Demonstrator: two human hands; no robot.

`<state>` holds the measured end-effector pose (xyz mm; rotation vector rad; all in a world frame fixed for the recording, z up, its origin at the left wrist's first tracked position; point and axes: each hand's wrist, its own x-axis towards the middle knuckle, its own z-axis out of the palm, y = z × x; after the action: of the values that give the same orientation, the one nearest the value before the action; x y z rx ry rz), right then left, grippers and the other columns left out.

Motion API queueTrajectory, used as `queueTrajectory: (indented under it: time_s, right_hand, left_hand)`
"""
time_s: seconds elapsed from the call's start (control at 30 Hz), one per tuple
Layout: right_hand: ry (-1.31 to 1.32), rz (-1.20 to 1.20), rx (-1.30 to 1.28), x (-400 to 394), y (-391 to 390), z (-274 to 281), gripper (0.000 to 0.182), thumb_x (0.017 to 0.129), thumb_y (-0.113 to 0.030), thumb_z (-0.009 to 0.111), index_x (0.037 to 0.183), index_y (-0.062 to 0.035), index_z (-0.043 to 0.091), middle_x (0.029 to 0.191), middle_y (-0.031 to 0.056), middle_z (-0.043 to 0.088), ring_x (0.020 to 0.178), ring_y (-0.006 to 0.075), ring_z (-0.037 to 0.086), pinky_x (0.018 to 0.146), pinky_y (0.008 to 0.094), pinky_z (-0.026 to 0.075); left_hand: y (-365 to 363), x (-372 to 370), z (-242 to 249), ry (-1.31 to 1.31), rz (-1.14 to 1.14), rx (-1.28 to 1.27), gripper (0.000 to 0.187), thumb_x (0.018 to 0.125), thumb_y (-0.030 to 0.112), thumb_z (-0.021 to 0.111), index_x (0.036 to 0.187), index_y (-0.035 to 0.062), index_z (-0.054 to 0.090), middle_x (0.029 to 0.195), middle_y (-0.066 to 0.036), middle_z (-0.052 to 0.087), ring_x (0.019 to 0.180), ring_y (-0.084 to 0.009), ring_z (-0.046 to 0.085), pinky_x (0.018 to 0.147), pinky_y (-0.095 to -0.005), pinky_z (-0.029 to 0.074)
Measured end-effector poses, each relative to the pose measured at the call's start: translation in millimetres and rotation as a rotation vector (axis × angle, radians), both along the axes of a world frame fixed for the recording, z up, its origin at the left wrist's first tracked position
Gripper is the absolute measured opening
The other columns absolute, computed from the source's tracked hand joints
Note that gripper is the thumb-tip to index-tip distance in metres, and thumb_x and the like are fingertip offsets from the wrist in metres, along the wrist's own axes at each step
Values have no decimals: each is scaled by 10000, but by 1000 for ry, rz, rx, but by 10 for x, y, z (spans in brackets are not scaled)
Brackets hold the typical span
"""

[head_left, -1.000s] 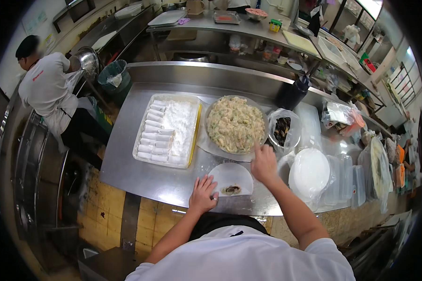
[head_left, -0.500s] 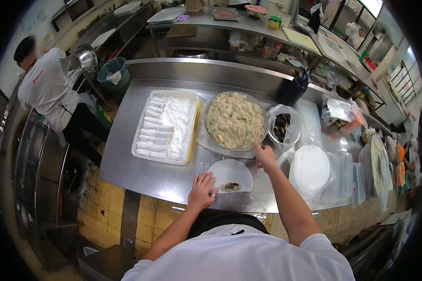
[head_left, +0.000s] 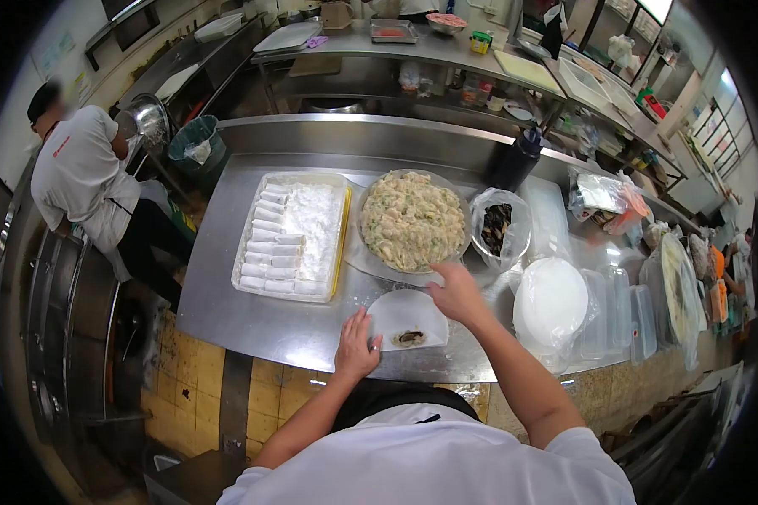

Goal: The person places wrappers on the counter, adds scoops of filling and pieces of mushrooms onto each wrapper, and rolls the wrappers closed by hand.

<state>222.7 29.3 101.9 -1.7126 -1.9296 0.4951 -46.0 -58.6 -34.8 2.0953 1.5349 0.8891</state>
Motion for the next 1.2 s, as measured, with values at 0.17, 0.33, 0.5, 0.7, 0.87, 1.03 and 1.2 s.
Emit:
queueTrajectory:
  time_s: [0.17, 0.33, 0.5, 0.7, 0.87, 1.03, 1.2]
  right_hand:
    - [-284, 255, -15, -415, 606, -128, 429, 877, -204, 759, 1258, -7, 751, 1265, 242, 744, 1236, 435, 662, 1133, 498, 508]
    - [-700, 397, -205, -552, 746, -162, 436, 849, -217, 726, 1231, -9, 758, 1260, 240, 739, 1268, 392, 657, 1154, 476, 491]
    - [-676, 375, -324, -517, 787, -28, 382, 818, -195, 702, 1139, 3, 760, 1218, 208, 745, 1245, 371, 661, 1148, 460, 495]
    - [-394, 324, -76, -547, 660, -229, 386, 841, -191, 711, 1163, 19, 739, 1255, 222, 738, 1231, 409, 663, 1083, 482, 541]
    - [-225, 217, -58, -559, 699, -166, 402, 856, -175, 742, 1225, -19, 722, 1218, 216, 725, 1184, 424, 666, 1002, 507, 570]
    - [-69, 57, 211, -741, 735, -151, 403, 871, -137, 747, 1257, -24, 721, 1198, 211, 719, 1168, 417, 669, 989, 505, 572]
    - [-197, -54, 341, -569, 1120, -145, 413, 869, -106, 720, 1274, -24, 729, 1168, 198, 732, 1161, 403, 671, 985, 493, 577]
  left_hand:
    - [7, 8, 3, 32, -13, 50, 578, 898, 157, 766, 1416, -27, 587, 1574, -271, 549, 1456, -487, 499, 1257, -548, 391]
    - [5, -4, -29, 17, -5, 82, 581, 900, 180, 764, 1417, -19, 589, 1546, -269, 572, 1459, -475, 509, 1268, -575, 373]
    - [1, 6, -61, 26, 9, 74, 592, 906, 200, 759, 1431, -8, 580, 1557, -267, 568, 1469, -467, 507, 1277, -578, 363]
    - [-3, 23, -52, 33, 3, 73, 593, 894, 182, 759, 1426, -13, 582, 1551, -264, 573, 1469, -466, 508, 1278, -577, 366]
    - [2, 29, -33, 27, 14, 105, 600, 863, 147, 772, 1410, -19, 591, 1529, -259, 589, 1457, -469, 518, 1274, -574, 375]
    - [-7, 17, -71, 43, 5, 82, 604, 895, 184, 755, 1439, -8, 579, 1563, -257, 568, 1475, -458, 509, 1286, -583, 357]
    - [-15, 13, -85, 47, -4, 67, 610, 909, 200, 750, 1455, -4, 572, 1581, -252, 557, 1490, -451, 499, 1291, -585, 350]
